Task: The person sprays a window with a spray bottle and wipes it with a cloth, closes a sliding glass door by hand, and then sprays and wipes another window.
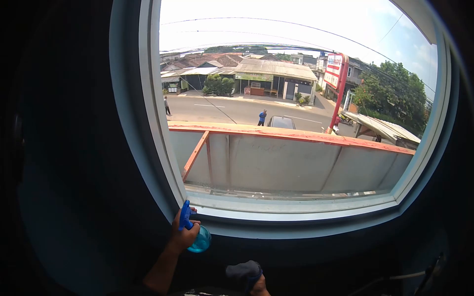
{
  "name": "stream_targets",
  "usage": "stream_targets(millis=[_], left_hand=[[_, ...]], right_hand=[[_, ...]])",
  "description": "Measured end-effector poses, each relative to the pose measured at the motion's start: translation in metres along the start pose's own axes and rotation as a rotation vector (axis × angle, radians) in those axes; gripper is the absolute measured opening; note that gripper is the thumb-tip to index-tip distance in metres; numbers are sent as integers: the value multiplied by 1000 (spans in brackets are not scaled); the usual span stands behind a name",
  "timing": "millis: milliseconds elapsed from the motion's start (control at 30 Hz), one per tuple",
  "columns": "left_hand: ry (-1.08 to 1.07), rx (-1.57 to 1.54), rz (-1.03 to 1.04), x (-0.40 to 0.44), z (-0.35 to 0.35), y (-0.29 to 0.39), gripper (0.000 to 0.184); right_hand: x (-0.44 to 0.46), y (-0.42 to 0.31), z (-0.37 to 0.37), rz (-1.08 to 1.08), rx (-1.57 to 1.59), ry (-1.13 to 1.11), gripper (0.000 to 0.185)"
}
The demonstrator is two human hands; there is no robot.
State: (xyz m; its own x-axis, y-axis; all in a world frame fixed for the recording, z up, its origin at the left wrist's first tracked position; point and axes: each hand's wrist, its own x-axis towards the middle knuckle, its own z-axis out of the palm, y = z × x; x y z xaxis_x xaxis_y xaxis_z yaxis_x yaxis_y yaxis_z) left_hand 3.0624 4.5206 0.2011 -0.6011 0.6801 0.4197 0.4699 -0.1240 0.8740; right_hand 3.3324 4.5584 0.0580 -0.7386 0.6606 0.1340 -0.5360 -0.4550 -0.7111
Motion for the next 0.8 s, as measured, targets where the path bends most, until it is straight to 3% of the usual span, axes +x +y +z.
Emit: stream_targets(millis=[67, 167, 300, 333, 467, 533, 633, 700, 800], left_hand=[[-41, 96, 122, 22, -12, 14, 33], [-66, 72, 128, 64, -14, 69, 39], [-32, 44, 481, 122, 24, 125, 43], [-119, 119, 449, 127, 32, 145, 41], [-238, -52, 372, 154, 98, 181, 39], [-236, -80, 456, 159, 139, 195, 38], [-438, 0, 463, 165, 198, 224, 38], [-518, -27, 476, 163, 238, 248, 41], [-518, -35, 548, 163, 307, 277, 46]], right_hand=[[-6, -3, 6, 11, -9, -15, 35], [-12, 2, 8, -69, 12, -31, 41], [-17, -8, 7, -143, 45, -100, 40], [-19, -9, 6, -178, 51, -120, 38], [-23, -40, 34, -414, 12, -194, 36], [-39, -55, 42, -363, -356, 116, 38], [-47, -60, 24, -359, -183, 157, 50], [-50, -57, 7, -488, -154, 116, 56], [-63, -58, -14, -609, -67, 77, 67]])
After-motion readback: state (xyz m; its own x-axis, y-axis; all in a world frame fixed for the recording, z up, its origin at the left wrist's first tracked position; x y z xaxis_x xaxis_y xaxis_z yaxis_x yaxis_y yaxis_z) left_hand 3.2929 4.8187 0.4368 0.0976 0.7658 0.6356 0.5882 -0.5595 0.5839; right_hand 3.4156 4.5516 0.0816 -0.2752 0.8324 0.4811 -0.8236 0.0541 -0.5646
